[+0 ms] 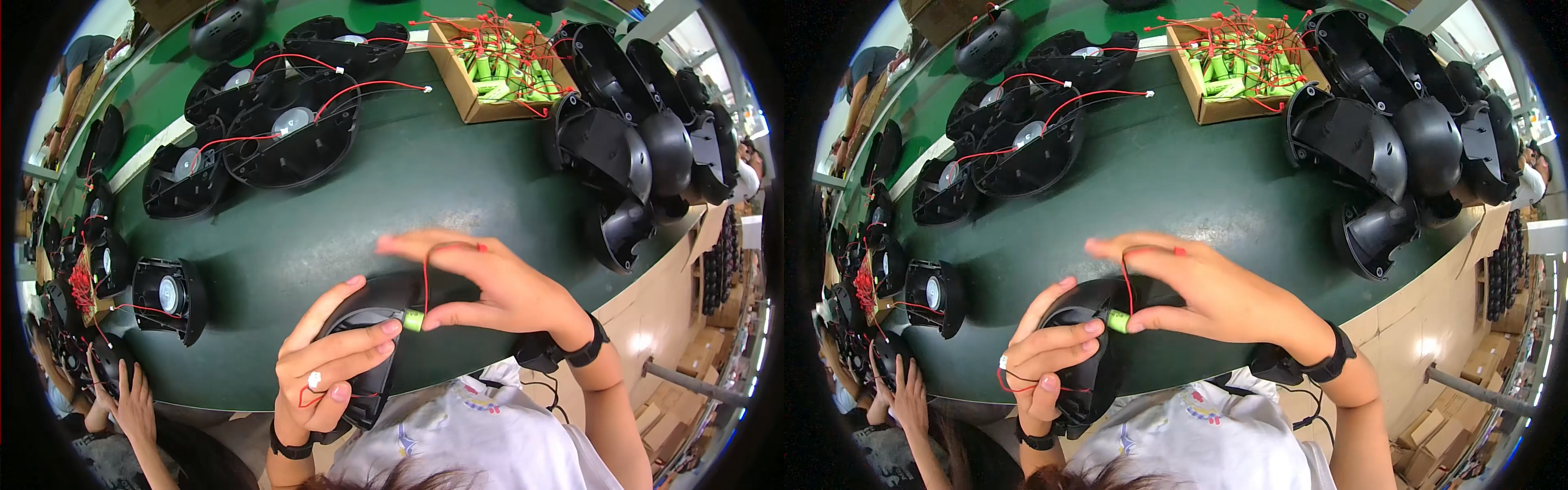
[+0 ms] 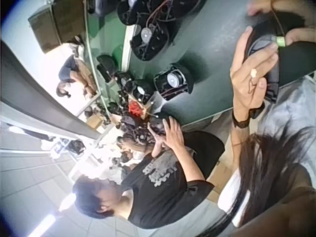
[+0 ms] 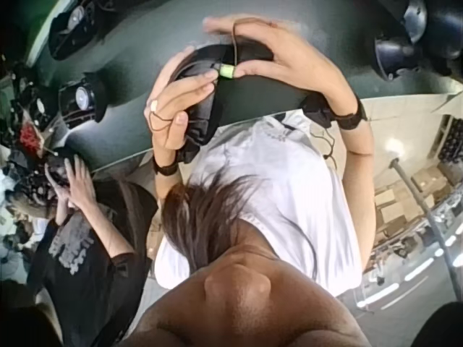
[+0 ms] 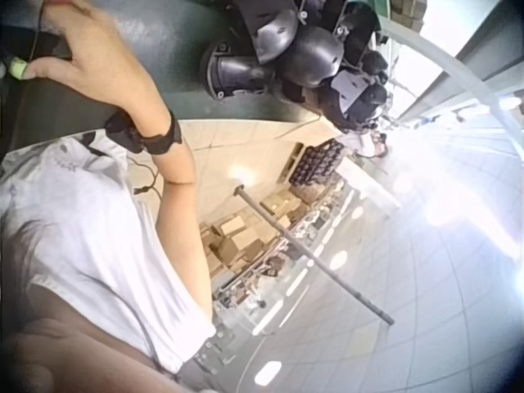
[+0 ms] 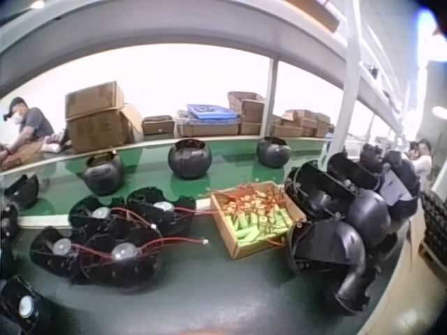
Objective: The recorder is assembling electronic speakers, connecting wires, and attaching housing components.
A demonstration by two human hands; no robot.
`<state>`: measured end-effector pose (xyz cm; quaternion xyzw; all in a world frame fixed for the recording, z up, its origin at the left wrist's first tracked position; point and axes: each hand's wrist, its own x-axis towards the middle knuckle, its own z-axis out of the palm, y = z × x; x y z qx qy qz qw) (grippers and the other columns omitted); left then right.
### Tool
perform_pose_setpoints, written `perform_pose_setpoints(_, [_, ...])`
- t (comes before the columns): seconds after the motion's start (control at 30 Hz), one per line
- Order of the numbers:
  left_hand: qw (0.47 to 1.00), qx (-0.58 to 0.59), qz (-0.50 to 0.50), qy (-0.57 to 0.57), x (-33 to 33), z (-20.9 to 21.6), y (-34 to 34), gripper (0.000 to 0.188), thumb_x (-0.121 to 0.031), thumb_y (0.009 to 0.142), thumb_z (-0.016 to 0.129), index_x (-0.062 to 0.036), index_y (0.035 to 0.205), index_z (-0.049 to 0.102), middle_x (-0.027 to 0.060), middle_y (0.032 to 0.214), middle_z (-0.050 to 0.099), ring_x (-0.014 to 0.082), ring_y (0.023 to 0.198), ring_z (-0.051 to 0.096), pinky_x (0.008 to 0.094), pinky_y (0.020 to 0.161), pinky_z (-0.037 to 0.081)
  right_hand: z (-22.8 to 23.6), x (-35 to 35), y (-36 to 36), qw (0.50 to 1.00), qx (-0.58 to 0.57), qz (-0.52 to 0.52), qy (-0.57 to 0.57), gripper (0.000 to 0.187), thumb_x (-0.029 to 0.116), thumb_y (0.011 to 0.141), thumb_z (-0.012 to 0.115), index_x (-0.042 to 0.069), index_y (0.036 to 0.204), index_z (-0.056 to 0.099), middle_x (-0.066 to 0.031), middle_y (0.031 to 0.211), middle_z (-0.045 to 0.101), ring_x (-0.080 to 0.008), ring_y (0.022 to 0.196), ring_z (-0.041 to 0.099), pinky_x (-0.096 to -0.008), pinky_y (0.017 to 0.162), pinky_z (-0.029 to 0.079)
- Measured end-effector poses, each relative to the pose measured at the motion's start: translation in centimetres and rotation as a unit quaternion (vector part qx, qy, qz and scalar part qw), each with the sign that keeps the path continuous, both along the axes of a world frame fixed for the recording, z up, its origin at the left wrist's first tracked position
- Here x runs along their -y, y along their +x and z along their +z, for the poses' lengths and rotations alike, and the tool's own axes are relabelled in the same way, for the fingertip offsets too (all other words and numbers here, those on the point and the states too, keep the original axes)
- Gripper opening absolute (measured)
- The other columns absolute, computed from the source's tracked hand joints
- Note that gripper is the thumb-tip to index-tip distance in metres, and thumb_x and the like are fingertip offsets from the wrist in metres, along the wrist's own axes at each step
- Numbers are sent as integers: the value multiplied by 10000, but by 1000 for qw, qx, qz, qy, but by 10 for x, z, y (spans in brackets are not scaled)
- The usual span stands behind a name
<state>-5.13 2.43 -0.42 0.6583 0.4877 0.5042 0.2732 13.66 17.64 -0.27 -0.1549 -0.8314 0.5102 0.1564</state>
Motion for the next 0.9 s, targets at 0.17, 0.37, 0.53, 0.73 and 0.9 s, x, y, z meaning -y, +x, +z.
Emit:
perform_pose_setpoints(0.17, [999, 31, -16, 4, 2, -5, -1, 395, -201, 845, 420, 41, 941, 717, 143, 1020, 701, 510, 1107, 541, 560, 971, 422, -4, 4, -4, 995, -48, 53, -72, 458, 155, 763, 738, 23, 1188, 633, -112, 1257, 609, -300, 1181, 570, -383, 991, 473])
perform_pose_setpoints(0.37, [999, -46, -28, 2, -1, 4, 6, 353, -183, 835, 440, 20, 913, 719, 95, 1045, 700, 475, 1123, 549, 546, 925, 449, -17, 11, 3, 993, -91, -2, -80, 432, 114, 749, 744, 37, 1164, 652, -118, 1179, 652, -277, 1111, 621, -365, 952, 503])
perform_pose_setpoints(0.53, [988, -150, 19, 23, -3, 9, 23, 327, -178, 798, 452, -5, 888, 714, 82, 1032, 694, 474, 1054, 580, 543, 864, 488, -11, 13, 12, 994, -105, -28, -15, 414, 79, 749, 740, 53, 1154, 659, -104, 1180, 619, -245, 1012, 629, -340, 858, 518])
perform_pose_setpoints(0.73, [984, -173, 26, 37, -17, 11, 34, 377, -204, 851, 421, 18, 904, 721, 122, 1012, 685, 476, 1003, 596, 551, 906, 468, -14, 34, 33, 956, -214, -157, 125, 238, 63, 742, 743, 57, 976, 697, -56, 885, 572, -200, 802, 581, -311, 644, 497])
perform_pose_setpoints(0.9, [974, -225, 11, 16, 3, 27, 31, 389, -205, 964, 349, 25, 1051, 651, 211, 1188, 597, 512, 1163, 491, 526, 991, 403, -12, 49, 9, 921, -300, -52, 245, 131, 39, 786, 592, -14, 904, 607, -84, 833, 512, -236, 728, 539, -326, 596, 480])
